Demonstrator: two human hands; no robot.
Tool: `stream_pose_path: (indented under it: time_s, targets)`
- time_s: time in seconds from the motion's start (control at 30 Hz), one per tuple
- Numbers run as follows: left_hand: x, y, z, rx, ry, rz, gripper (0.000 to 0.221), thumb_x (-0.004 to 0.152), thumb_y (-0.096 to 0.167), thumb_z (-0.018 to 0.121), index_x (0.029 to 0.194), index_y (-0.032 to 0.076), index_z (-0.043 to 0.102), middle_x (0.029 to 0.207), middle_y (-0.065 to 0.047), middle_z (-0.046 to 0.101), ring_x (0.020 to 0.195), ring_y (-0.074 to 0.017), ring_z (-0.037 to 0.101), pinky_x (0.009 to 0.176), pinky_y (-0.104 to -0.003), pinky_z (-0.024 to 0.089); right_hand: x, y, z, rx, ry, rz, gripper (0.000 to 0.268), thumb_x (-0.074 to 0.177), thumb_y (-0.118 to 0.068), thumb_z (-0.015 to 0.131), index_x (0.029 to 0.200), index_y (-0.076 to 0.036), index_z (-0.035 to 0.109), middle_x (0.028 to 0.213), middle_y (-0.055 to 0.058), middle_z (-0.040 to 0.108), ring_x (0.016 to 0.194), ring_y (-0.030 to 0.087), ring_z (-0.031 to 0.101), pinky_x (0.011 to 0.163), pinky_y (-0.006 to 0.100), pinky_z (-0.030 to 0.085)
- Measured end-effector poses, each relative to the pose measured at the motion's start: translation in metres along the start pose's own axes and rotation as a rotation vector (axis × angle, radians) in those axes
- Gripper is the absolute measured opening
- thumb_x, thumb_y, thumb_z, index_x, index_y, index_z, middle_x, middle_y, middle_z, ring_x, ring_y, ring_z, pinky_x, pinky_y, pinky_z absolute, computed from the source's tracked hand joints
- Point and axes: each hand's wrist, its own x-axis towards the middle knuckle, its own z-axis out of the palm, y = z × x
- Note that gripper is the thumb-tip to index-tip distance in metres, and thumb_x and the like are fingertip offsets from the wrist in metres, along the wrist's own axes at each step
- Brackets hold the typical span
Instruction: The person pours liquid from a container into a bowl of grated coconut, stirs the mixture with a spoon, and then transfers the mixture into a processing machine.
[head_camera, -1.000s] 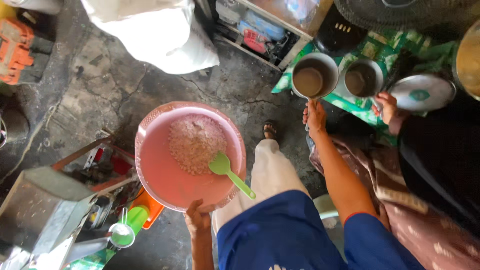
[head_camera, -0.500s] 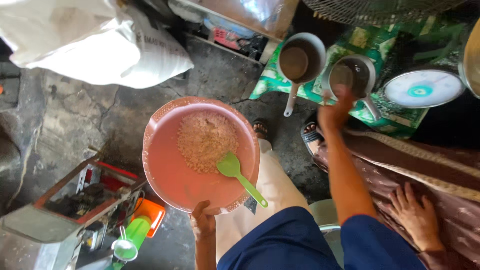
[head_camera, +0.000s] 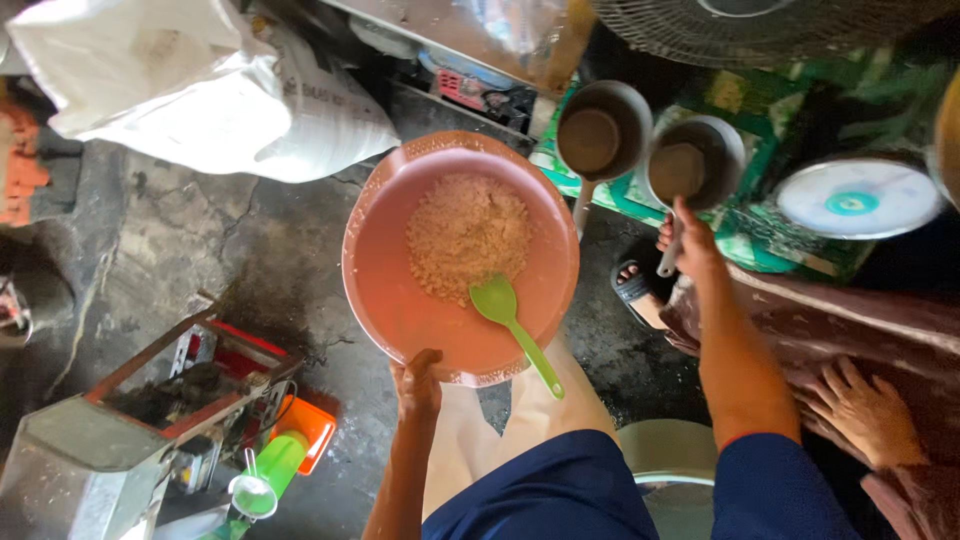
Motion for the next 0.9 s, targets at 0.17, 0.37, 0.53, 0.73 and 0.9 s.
stream_pose_path:
  time_s: [0.17,0.37,0.53,0.73,0.9]
  targets:
    - [0.023,-0.036,0.007,-0.007,-0.088,0.060,0.030,0.060,-0.001,0.067,0.090,-0.004,0.071,0.066,-0.013,0.063,0.040,-0.0186,0.054,0.031,-0.039,0.048,-0.014,-0.008,0.010,0.051,0.023,-0.111,0.049,0.099,-0.056,0.069,0.078,-0.016,0.051,0.051,-0.011,0.033,0.034,0.006,0.031,0.040,0.027,0.032]
    - [0.024,-0.046,0.024,0.113,-0.057,0.060,0.047,0.057,-0.004,0.065,0.103,0.004,0.073,0.068,-0.005,0.063,0.051,-0.0144,0.056,0.043,-0.035,0.045,-0.046,-0.022,-0.009,0.048,-0.023,-0.153,0.043,0.104,-0.048,0.062,0.080,-0.014,0.052,0.052,-0.008,0.038,0.034,0.006,0.036,0.036,0.027,0.034]
    - [0.020,-0.060,0.036,0.104,-0.068,0.085,0.054,0.053,-0.007,0.061,0.106,0.003,0.071,0.074,-0.006,0.063,0.063,-0.0139,0.056,0.052,-0.035,0.047,-0.090,-0.024,-0.020,-0.135,0.037,-0.326,0.048,0.105,-0.048,0.067,0.078,-0.011,0.054,0.054,-0.003,0.038,0.037,0.008,0.038,0.039,0.027,0.036]
    - [0.014,-0.072,0.041,0.143,-0.059,0.059,0.052,0.050,-0.007,0.057,0.098,0.007,0.068,0.074,-0.005,0.062,0.066,-0.0161,0.057,0.057,-0.031,0.047,-0.134,-0.027,-0.007,-0.281,0.098,-0.432,0.047,0.104,-0.039,0.068,0.071,-0.008,0.055,0.052,0.002,0.042,0.038,0.010,0.042,0.038,0.025,0.036]
    - [0.005,-0.071,0.044,0.168,-0.053,0.025,0.049,0.050,-0.006,0.058,0.096,0.008,0.067,0.072,-0.007,0.063,0.065,-0.0180,0.059,0.056,-0.033,0.048,-0.134,-0.013,0.001,-0.383,0.141,-0.484,0.045,0.102,-0.040,0.072,0.077,-0.004,0.062,0.056,0.007,0.053,0.045,0.010,0.053,0.042,0.023,0.042]
